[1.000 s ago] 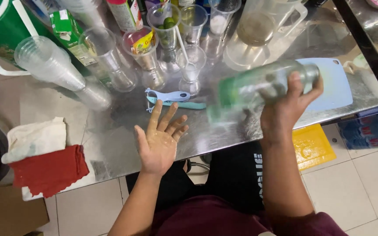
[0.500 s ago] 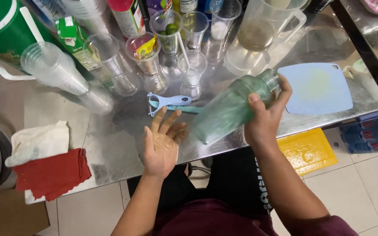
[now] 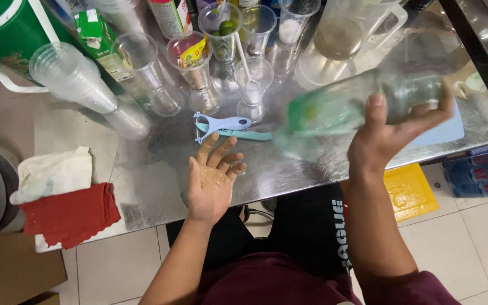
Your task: The person cleans a metal countertop with a red cloth, then prepares a green drink by adding ice to a shaker, shaking it, and pouring the mixture into a plastic cup. They add a lime wedge and stir with a spoon.
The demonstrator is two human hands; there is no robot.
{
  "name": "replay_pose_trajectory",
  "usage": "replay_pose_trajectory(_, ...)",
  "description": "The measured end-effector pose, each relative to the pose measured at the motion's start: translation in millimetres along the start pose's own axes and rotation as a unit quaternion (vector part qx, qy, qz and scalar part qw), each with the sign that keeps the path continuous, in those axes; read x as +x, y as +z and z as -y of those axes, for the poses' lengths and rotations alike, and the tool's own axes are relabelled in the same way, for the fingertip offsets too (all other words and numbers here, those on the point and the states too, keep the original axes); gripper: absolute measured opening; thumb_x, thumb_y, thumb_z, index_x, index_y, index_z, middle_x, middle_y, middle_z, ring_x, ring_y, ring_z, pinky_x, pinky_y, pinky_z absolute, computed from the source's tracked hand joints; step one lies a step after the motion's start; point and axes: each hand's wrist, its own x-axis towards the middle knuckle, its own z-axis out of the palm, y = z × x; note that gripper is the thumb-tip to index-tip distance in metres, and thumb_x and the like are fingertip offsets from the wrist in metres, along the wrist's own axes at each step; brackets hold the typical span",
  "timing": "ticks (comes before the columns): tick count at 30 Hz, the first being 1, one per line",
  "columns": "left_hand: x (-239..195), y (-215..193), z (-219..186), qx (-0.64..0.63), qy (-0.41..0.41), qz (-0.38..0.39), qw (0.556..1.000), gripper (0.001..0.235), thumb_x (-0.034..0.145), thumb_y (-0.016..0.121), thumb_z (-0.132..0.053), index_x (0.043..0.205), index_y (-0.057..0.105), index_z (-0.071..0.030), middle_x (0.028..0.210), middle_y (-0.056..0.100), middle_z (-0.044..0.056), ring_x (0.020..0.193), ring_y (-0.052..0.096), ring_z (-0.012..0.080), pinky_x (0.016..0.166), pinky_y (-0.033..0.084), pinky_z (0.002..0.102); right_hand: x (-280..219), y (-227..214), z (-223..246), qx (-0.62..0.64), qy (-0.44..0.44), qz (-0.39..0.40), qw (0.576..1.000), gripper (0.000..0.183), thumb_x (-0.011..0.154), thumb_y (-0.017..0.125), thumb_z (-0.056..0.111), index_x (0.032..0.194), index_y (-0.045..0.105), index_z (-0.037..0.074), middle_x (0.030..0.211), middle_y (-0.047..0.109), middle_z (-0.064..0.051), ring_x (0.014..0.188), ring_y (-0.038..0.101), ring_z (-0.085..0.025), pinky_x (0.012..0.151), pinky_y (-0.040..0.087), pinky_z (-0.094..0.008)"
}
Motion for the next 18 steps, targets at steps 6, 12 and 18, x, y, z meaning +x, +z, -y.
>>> replay_pose_trajectory(6,3.4,-0.8,1.7,-0.009,-0.002,-0.002,1.0,0.056,0.107,0.042,-0.053,0.148,0.05,-0.015,0.144,0.059,0.016,0.117,0.062,0.0277,0.102,0.051,0.045,6.9,-2.1,10.8,0.036,0.076,0.045,0.995,0.069,0.087,0.073,0.03,0.143,0.032,0.024,0.125,0.05,-0.011,0.103,0.06,-0.024,0.072,0.068,-0.045)
replay_pose_trajectory(12,2.3,0.2,1.5,0.001,0.004,-0.001,1.0,0.056,0.108,0.041,-0.053,0.147,0.051,-0.015,0.144,0.059,0.016,0.117,0.062,0.0281,0.103,0.051,0.046,22.2,-8.4,-8.0,0.098,0.134,-0.08,0.983,0.099,0.076,0.088,0.019,0.152,0.024,0.023,0.118,0.057,-0.011,0.096,0.067,-0.022,0.083,0.065,-0.035)
replay_pose_trajectory(18,0.4,-1.8,0.5,-0.002,-0.002,-0.009,1.0,0.055,0.108,0.04,-0.053,0.148,0.05,-0.015,0.143,0.059,0.016,0.116,0.062,0.0281,0.102,0.05,0.046,7.3,8.4,12.6,-0.134,-0.152,0.041,0.978,0.062,0.092,0.064,0.0,0.137,0.028,0.023,0.132,0.038,-0.022,0.106,0.056,-0.033,0.084,0.059,-0.039)
